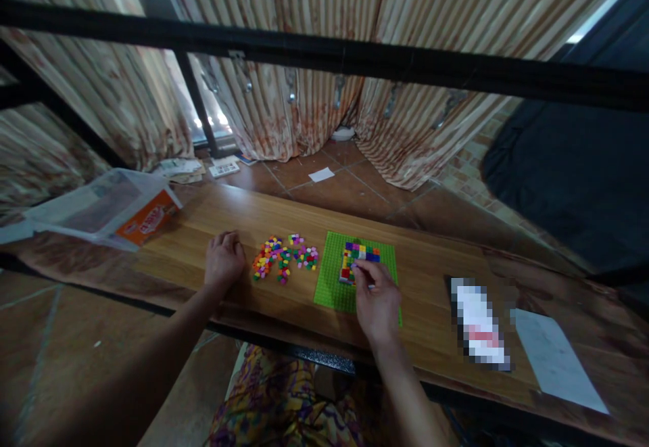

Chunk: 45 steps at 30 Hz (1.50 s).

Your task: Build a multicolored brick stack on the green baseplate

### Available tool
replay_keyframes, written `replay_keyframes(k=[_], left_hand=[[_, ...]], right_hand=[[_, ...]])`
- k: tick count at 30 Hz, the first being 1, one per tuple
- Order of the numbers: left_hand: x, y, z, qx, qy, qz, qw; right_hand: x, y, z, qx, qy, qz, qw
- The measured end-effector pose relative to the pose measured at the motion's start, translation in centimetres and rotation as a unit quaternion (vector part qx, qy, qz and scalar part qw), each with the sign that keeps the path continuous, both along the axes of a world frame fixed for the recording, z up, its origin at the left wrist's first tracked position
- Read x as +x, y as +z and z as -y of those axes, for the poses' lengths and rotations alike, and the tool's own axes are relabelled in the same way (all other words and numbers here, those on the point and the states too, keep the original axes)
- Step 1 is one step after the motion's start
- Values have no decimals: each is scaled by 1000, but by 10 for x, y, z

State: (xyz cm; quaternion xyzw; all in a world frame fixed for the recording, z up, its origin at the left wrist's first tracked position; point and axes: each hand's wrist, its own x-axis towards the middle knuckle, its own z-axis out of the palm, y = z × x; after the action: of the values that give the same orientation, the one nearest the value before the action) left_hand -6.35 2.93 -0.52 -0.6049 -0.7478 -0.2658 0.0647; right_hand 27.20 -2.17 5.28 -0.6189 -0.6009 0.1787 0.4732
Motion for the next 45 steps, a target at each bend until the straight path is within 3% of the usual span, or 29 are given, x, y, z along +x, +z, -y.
replay_keyframes(k=[7, 15, 23, 34, 40, 45], left_hand=[[0, -2, 0, 10, -4, 1, 1000], [1, -1, 1, 7, -3, 21, 1000], [1, 0, 2, 10, -8, 19, 1000], [4, 3, 3, -4, -3, 27, 1000], [5, 4, 4, -12, 5, 36, 999], [7, 6, 5, -21, 8, 40, 999]], right_hand=[[-14, -3, 14, 9, 37, -1, 999], [-66, -26, 33, -26, 156, 88, 984], [-95, -40, 10, -53, 142, 269, 951], [-95, -23, -32, -40, 137, 196, 970], [-126, -21, -58, -45, 225, 231, 946], [-137, -25, -67, -76, 232, 282, 928]])
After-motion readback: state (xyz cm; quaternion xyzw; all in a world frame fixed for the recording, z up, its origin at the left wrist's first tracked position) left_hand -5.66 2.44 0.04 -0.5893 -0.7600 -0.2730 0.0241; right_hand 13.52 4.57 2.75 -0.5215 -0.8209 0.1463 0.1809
